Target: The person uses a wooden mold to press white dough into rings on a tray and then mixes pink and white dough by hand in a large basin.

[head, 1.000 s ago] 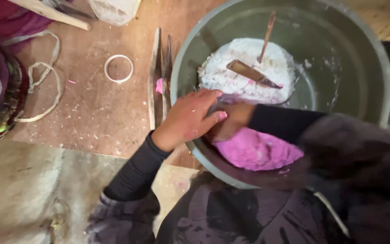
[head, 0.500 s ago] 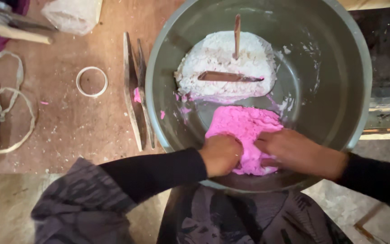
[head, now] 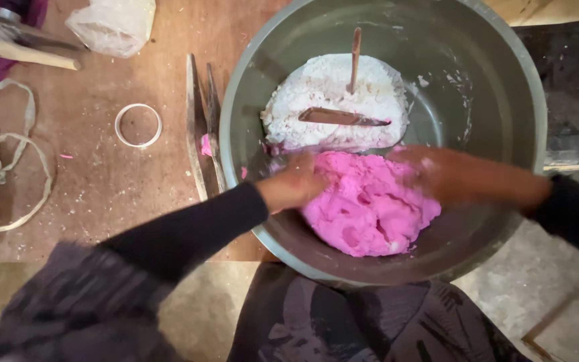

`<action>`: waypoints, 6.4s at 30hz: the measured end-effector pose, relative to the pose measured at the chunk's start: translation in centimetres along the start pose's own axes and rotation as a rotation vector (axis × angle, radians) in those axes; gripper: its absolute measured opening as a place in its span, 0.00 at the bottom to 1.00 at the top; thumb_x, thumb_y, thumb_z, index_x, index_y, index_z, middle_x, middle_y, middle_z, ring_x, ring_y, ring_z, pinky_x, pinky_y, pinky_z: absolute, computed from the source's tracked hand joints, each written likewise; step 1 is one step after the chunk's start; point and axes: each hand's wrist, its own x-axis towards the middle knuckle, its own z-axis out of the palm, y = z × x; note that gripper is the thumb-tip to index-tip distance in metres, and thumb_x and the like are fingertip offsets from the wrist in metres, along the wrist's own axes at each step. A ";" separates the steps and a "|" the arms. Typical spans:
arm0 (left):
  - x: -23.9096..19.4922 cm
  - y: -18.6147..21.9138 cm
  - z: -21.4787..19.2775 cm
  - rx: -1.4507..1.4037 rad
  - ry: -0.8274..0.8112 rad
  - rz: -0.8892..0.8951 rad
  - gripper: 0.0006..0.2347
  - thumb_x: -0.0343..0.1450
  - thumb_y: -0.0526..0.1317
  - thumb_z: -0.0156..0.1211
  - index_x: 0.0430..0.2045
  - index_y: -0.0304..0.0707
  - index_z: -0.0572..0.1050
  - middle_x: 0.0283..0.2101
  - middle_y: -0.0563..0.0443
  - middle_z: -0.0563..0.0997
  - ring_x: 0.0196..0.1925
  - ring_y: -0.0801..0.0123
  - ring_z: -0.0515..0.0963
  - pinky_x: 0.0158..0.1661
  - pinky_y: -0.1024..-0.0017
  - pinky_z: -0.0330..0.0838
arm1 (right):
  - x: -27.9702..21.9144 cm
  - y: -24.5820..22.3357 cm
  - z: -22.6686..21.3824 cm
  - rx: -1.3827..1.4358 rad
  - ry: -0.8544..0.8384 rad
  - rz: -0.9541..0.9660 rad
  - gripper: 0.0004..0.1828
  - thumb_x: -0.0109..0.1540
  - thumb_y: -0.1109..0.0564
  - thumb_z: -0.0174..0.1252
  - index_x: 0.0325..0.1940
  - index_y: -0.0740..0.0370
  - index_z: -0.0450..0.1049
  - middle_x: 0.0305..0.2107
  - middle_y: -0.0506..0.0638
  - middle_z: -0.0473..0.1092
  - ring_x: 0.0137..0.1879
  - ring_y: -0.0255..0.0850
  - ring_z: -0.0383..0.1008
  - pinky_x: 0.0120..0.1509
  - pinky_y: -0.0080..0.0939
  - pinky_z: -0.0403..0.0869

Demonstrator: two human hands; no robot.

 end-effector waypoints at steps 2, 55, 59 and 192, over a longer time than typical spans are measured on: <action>3.0 -0.6 1.1 -0.520 -0.111 -0.034 0.23 0.71 0.51 0.55 0.54 0.31 0.76 0.55 0.41 0.80 0.56 0.58 0.76 0.56 0.64 0.69 | 2.2 3.2 0.1 0.000 -0.020 0.005 0.30 0.69 0.48 0.45 0.74 0.60 0.58 0.68 0.61 0.61 0.67 0.51 0.68 0.70 0.48 0.67; 4.2 3.1 2.1 -0.559 -0.282 -0.380 0.43 0.66 0.72 0.47 0.64 0.30 0.67 0.66 0.34 0.71 0.66 0.51 0.73 0.61 0.57 0.69 | 1.8 4.8 2.7 0.486 -0.132 0.434 0.25 0.66 0.43 0.41 0.61 0.60 0.65 0.56 0.57 0.70 0.58 0.52 0.73 0.60 0.56 0.71; 2.6 3.9 2.4 -0.321 -0.119 -0.430 0.44 0.68 0.74 0.47 0.60 0.23 0.70 0.64 0.32 0.71 0.64 0.53 0.74 0.61 0.62 0.67 | 0.9 -4.5 1.6 1.051 -0.092 0.513 0.30 0.67 0.39 0.37 0.67 0.58 0.62 0.62 0.55 0.68 0.63 0.50 0.71 0.65 0.57 0.70; -5.9 6.9 -2.0 0.837 0.022 0.380 0.25 0.59 0.43 0.65 0.53 0.51 0.75 0.62 0.42 0.71 0.60 0.44 0.70 0.48 0.43 0.68 | 4.2 -12.7 -3.9 0.082 -0.150 0.268 0.28 0.63 0.56 0.52 0.68 0.58 0.62 0.42 0.61 0.76 0.45 0.55 0.79 0.49 0.51 0.76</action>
